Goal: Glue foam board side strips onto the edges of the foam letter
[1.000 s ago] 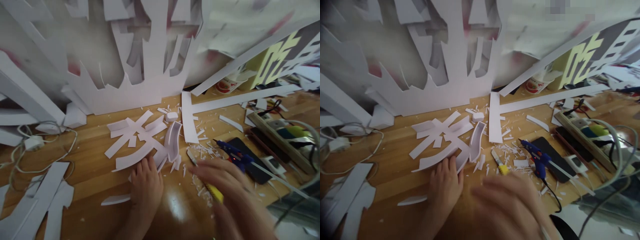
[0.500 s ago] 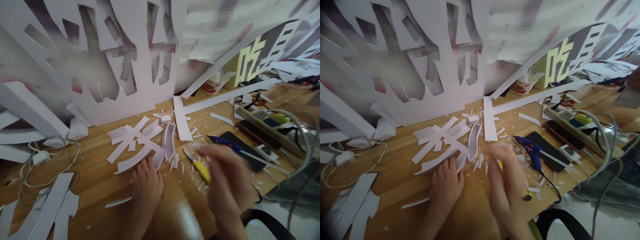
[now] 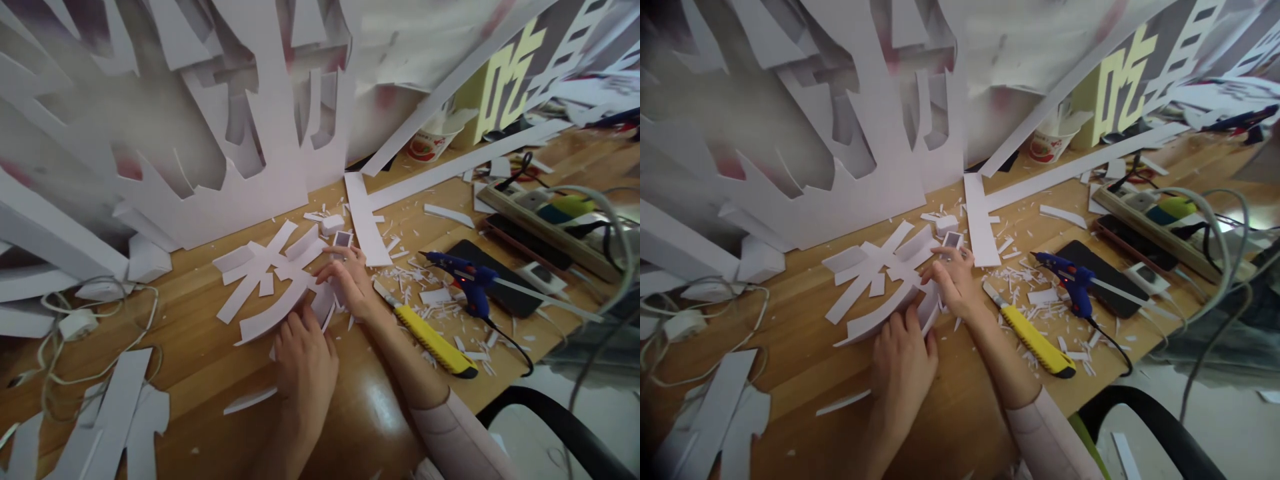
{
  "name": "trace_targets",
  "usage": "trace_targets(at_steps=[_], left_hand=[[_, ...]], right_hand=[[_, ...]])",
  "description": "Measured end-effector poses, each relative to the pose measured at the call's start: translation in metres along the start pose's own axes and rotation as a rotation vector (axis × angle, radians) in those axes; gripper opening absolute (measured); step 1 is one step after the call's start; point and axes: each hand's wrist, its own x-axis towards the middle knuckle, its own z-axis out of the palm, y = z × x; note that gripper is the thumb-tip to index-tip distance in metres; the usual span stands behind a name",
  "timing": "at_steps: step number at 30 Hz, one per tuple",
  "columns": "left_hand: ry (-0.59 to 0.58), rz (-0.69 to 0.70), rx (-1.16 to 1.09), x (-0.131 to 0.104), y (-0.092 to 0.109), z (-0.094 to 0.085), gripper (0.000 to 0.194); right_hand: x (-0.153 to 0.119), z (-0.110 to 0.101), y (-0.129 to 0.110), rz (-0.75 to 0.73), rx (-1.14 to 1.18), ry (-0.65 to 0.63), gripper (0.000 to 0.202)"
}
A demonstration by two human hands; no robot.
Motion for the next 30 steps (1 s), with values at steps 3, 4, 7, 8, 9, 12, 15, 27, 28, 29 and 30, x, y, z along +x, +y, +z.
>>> trace_targets(at_steps=[3, 4, 7, 8, 9, 12, 15, 27, 28, 29, 30], left_hand=[[-0.011, -0.01, -0.011, 0.0004, 0.0, 0.0006, 0.041], [-0.013, -0.01, -0.013, 0.0004, -0.0003, 0.001, 0.041], [-0.01, 0.002, -0.02, 0.0, -0.0015, 0.0022, 0.043], [-0.007, 0.006, -0.022, -0.0001, -0.0019, 0.0026, 0.044], [-0.003, 0.01, -0.024, 0.0, -0.0021, 0.0029, 0.045], [0.015, 0.012, -0.015, 0.001, -0.0018, 0.0043, 0.046], [0.026, 0.016, -0.007, 0.002, -0.0009, 0.0065, 0.049], [-0.01, 0.033, -0.004, 0.001, -0.0023, 0.0074, 0.052], [-0.01, 0.031, -0.003, 0.001, -0.0023, 0.0076, 0.052], [-0.004, 0.031, -0.002, 0.001, -0.0023, 0.0078, 0.051], [0.001, 0.038, -0.004, 0.001, -0.0024, 0.008, 0.051]], right_hand=[[-0.0017, 0.0039, 0.0011, 0.016, 0.052, 0.074, 0.067], [-0.0026, 0.0051, 0.0016, 0.016, 0.066, 0.096, 0.068], [-0.0059, 0.0083, 0.0034, 0.013, 0.092, 0.147, 0.065], [-0.007, 0.009, 0.0038, 0.011, 0.097, 0.159, 0.063], [-0.0078, 0.0096, 0.004, 0.008, 0.1, 0.169, 0.061], [-0.0086, 0.0101, 0.003, 0.005, 0.098, 0.181, 0.058], [-0.0078, 0.0097, 0.0011, 0.031, 0.092, 0.184, 0.058], [-0.0084, 0.0094, 0.0032, 0.14, 0.067, 0.123, 0.056], [-0.0078, 0.0088, 0.0027, 0.137, 0.053, 0.113, 0.055], [-0.0071, 0.0081, 0.0022, 0.132, 0.038, 0.107, 0.054], [-0.0063, 0.0074, 0.0016, 0.125, 0.022, 0.098, 0.052]])
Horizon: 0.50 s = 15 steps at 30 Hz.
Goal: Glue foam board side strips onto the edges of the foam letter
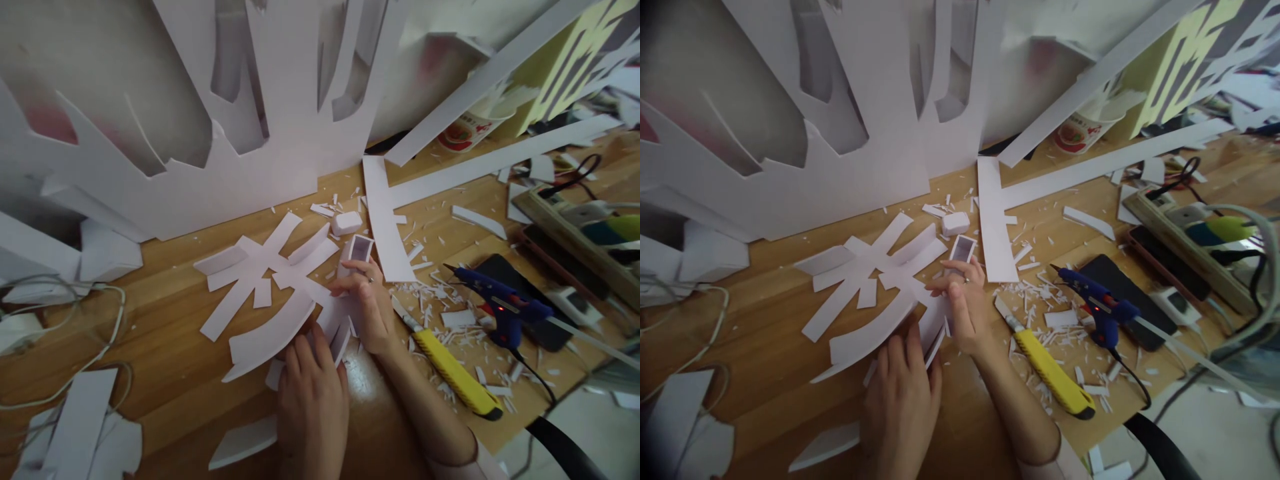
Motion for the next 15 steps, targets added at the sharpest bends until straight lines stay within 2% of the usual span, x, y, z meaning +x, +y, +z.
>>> trace_targets(at_steps=[3, 7, 15], left_hand=[[0.019, 0.027, 0.0, 0.0004, -0.0002, -0.0003, 0.051], [0.001, 0.02, 0.005, 0.0004, 0.0002, -0.0027, 0.054], [0.003, 0.008, 0.026, 0.0016, 0.0028, -0.0012, 0.052]], right_hand=[[0.0019, -0.0017, -0.0021, -0.019, -0.056, -0.024, 0.044], [0.0035, -0.0043, -0.0031, -0.048, -0.101, -0.075, 0.024], [0.0026, -0.01, -0.0006, -0.041, -0.118, -0.17, 0.031]])
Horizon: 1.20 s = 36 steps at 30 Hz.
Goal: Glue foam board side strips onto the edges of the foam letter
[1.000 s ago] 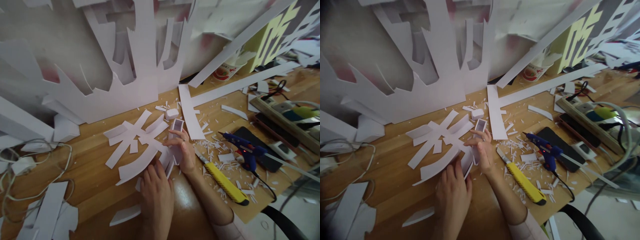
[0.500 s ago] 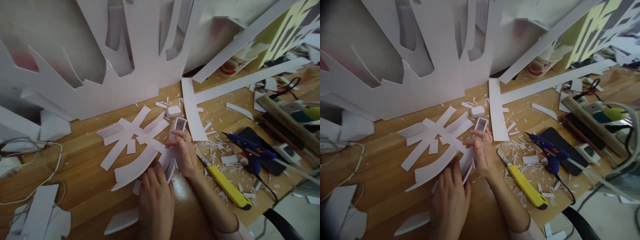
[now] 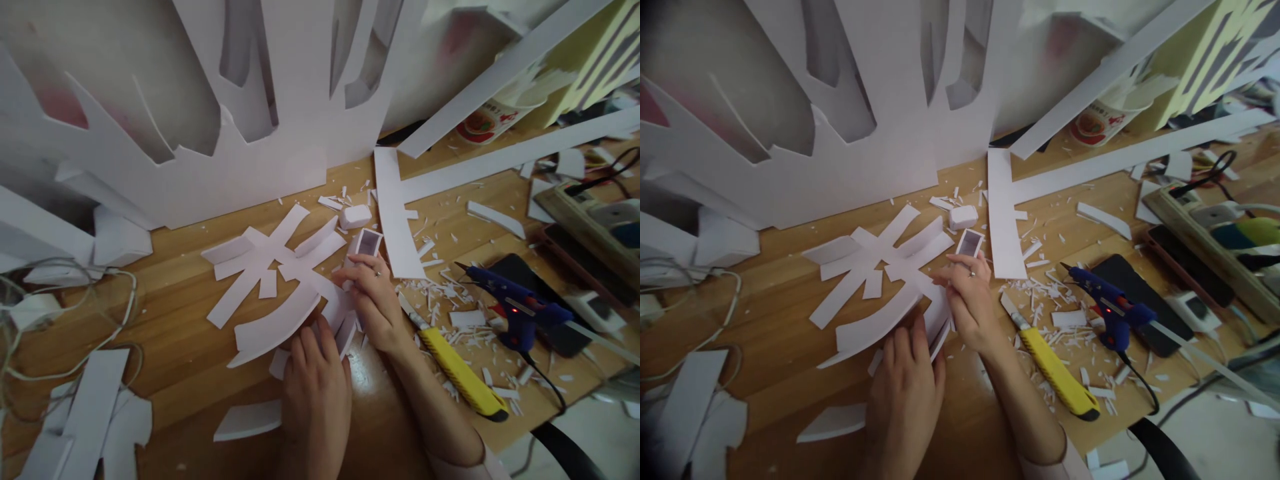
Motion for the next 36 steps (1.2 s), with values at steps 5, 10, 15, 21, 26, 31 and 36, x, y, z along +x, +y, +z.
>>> trace_targets(at_steps=[5, 10, 15, 21, 26, 31, 36], left_hand=[[0.011, 0.026, -0.069, 0.0, -0.001, -0.001, 0.046], [-0.012, -0.008, -0.165, 0.0, -0.002, -0.004, 0.016], [-0.056, -0.031, -0.186, 0.0, -0.002, -0.004, 0.016], [-0.055, -0.029, -0.218, 0.0, -0.003, -0.003, 0.01], [-0.018, -0.022, -0.225, -0.001, -0.004, -0.003, 0.011], [0.021, -0.028, -0.176, 0.001, -0.003, -0.006, 0.014], [-0.01, -0.044, -0.122, -0.001, -0.002, -0.003, 0.017]], right_hand=[[-0.001, 0.0, -0.002, 0.016, 0.007, 0.029, 0.032], [-0.001, 0.001, -0.002, 0.0, -0.017, 0.026, 0.027], [0.003, -0.007, -0.005, -0.053, -0.066, -0.067, 0.036], [0.01, -0.019, -0.01, -0.078, -0.084, -0.26, 0.039], [0.008, -0.017, -0.009, -0.076, -0.108, -0.231, 0.043], [0.006, -0.015, -0.007, -0.094, -0.108, -0.229, 0.039], [0.004, -0.013, -0.003, -0.137, -0.136, -0.17, 0.031]])
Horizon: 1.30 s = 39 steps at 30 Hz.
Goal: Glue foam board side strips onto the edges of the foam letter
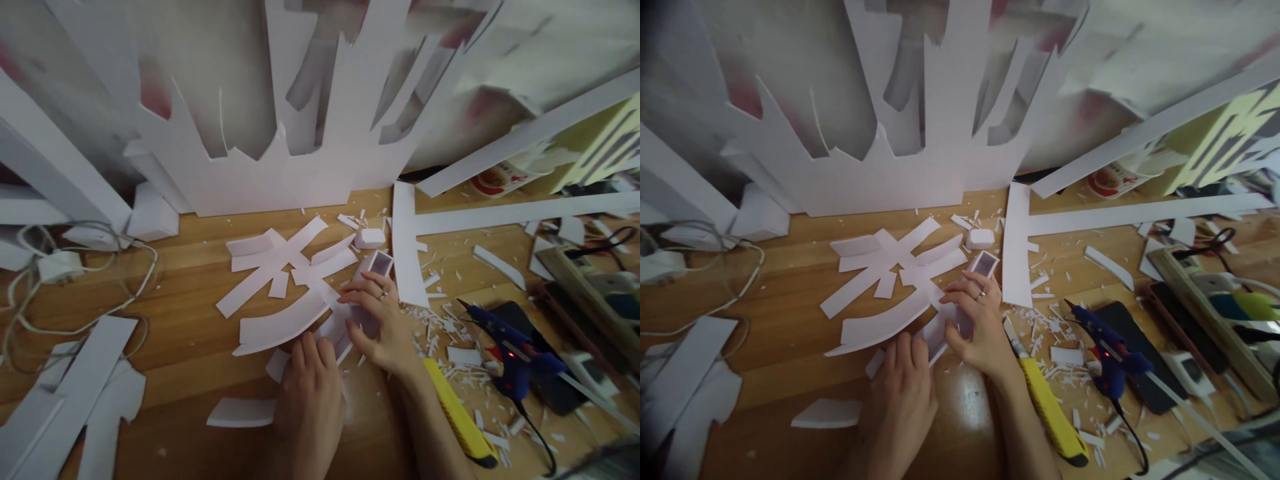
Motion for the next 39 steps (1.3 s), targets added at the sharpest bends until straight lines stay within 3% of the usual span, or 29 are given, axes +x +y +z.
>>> trace_targets(at_steps=[6, 11, 14, 17, 19, 23, 27, 32, 36, 39], left_hand=[[0.073, 0.055, 0.095, -0.003, -0.003, 0.004, 0.012], [0.017, 0.07, 0.096, -0.004, -0.003, -0.002, 0.022], [0.059, 0.086, 0.086, -0.005, -0.001, -0.003, 0.032], [0.071, 0.062, 0.063, -0.005, 0.0, 0.0, 0.032], [0.09, 0.038, 0.05, -0.006, 0.0, 0.006, 0.031], [0.202, 0.081, 0.053, -0.003, -0.005, 0.03, 0.041], [0.237, 0.146, 0.061, 0.007, -0.013, 0.048, 0.05], [0.074, 0.058, 0.001, 0.009, -0.01, 0.041, 0.074], [-0.005, 0.004, -0.043, 0.006, -0.004, 0.035, 0.068], [-0.006, 0.016, -0.045, 0.005, -0.003, 0.037, 0.067]], right_hand=[[-0.002, 0.005, -0.001, -0.017, -0.006, 0.071, 0.023], [-0.008, 0.014, -0.008, -0.008, -0.132, 0.158, 0.015], [-0.014, 0.017, -0.01, -0.022, -0.171, 0.3, 0.025], [-0.021, 0.012, -0.006, 0.02, -0.05, 0.509, 0.024], [-0.025, 0.006, -0.003, 0.035, 0.014, 0.574, 0.025], [-0.031, 0.005, -0.004, -0.068, -0.086, 0.469, 0.029], [-0.031, 0.022, -0.015, -0.139, -0.231, 0.34, 0.022], [-0.03, 0.043, -0.02, -0.006, -0.252, 0.483, 0.04], [-0.029, 0.046, -0.017, 0.018, -0.205, 0.477, 0.059], [-0.028, 0.048, -0.016, -0.013, -0.128, 0.494, 0.061]])
